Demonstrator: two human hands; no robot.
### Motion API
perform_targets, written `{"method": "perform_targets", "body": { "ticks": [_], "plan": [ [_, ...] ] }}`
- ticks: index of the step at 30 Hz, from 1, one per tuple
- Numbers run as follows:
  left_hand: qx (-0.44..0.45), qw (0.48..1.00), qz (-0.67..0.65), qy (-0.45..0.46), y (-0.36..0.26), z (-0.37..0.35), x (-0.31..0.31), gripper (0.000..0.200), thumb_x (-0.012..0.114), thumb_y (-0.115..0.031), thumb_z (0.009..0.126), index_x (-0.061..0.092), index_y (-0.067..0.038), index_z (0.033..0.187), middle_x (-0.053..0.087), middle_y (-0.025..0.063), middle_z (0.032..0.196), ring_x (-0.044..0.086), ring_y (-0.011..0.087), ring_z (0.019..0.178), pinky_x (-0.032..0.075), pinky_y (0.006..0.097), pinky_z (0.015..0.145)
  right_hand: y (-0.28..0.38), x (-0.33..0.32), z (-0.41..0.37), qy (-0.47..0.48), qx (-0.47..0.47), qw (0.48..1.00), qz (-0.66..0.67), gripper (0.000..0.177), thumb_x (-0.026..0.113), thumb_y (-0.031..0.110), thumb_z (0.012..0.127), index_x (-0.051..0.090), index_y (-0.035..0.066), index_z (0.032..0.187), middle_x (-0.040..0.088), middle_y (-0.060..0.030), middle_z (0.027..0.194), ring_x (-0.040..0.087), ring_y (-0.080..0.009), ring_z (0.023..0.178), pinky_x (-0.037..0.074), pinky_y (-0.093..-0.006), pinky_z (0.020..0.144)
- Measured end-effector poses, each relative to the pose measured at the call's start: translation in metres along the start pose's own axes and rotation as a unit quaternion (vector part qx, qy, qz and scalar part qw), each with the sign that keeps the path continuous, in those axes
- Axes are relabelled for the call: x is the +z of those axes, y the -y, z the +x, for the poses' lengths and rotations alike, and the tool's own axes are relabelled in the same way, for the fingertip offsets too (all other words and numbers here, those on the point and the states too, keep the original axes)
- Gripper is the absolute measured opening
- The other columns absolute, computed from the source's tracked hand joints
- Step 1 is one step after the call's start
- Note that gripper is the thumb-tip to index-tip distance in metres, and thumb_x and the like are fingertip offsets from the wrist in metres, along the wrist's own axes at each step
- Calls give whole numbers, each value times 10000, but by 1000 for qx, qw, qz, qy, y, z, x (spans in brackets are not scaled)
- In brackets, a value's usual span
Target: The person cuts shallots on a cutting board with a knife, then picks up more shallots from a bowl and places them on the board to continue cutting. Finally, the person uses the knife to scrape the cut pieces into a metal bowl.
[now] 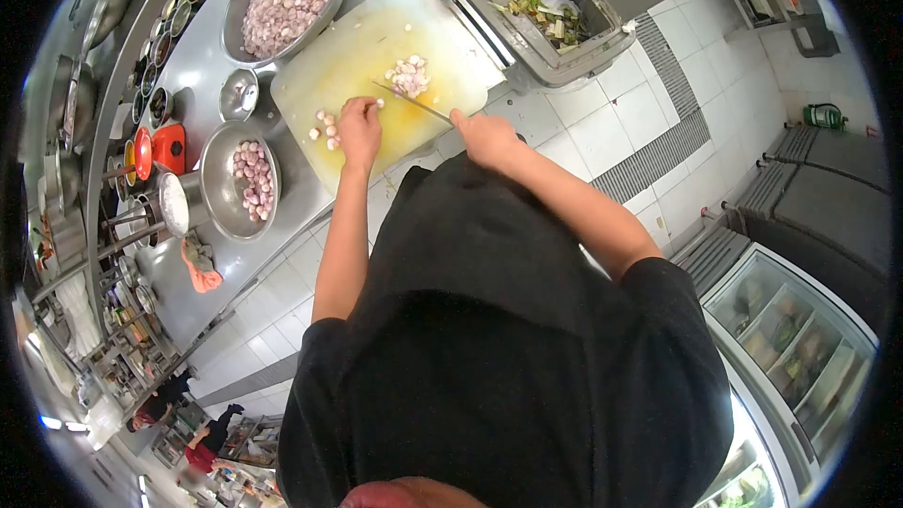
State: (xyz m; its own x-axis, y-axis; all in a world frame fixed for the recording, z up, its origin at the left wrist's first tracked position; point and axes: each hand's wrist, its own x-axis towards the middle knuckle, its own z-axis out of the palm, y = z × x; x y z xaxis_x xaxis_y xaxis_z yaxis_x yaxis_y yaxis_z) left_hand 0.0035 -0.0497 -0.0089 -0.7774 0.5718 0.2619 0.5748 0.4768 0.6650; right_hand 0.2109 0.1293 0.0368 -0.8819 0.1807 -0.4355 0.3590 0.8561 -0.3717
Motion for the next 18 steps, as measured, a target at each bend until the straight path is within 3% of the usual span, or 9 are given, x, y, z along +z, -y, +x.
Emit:
{"method": "perform_targets", "body": {
  "ticks": [2, 4, 11, 18],
  "plan": [
    [22, 999, -25, 28, -15, 5, 3, 69, 678, 15, 914, 703, 20, 979, 694, 166, 969, 694, 320, 855, 557, 399, 768, 2, -10, 1, -3, 11, 1000, -16, 339, 587, 25, 899, 500, 58, 1224, 741, -191, 900, 740, -416, 851, 579, -517, 693],
    [-43, 993, -72, 85, -24, 4, 6, 63, 672, -7, 894, 693, 13, 950, 685, 187, 977, 662, 382, 883, 526, 441, 809, 2, -9, 0, -14, 4, 1000, -19, 330, 584, 25, 904, 500, 60, 1222, 742, -183, 894, 744, -408, 844, 581, -513, 686],
    [-14, 995, -64, 73, -23, 3, 11, 60, 667, 4, 883, 687, 12, 939, 685, 188, 956, 665, 389, 891, 527, 441, 806, 17, -21, -16, -20, 3, 998, -58, 311, 603, 53, 913, 493, 65, 1204, 747, -155, 875, 760, -359, 799, 589, -489, 643],
    [-43, 994, -79, 62, -29, -1, 8, 63, 670, 8, 886, 692, 14, 945, 689, 188, 969, 668, 390, 887, 530, 441, 799, 11, -16, -14, -21, -23, 998, -46, 327, 604, 56, 908, 486, 68, 1213, 744, -155, 866, 758, -363, 789, 591, -490, 648]
  ]
}}
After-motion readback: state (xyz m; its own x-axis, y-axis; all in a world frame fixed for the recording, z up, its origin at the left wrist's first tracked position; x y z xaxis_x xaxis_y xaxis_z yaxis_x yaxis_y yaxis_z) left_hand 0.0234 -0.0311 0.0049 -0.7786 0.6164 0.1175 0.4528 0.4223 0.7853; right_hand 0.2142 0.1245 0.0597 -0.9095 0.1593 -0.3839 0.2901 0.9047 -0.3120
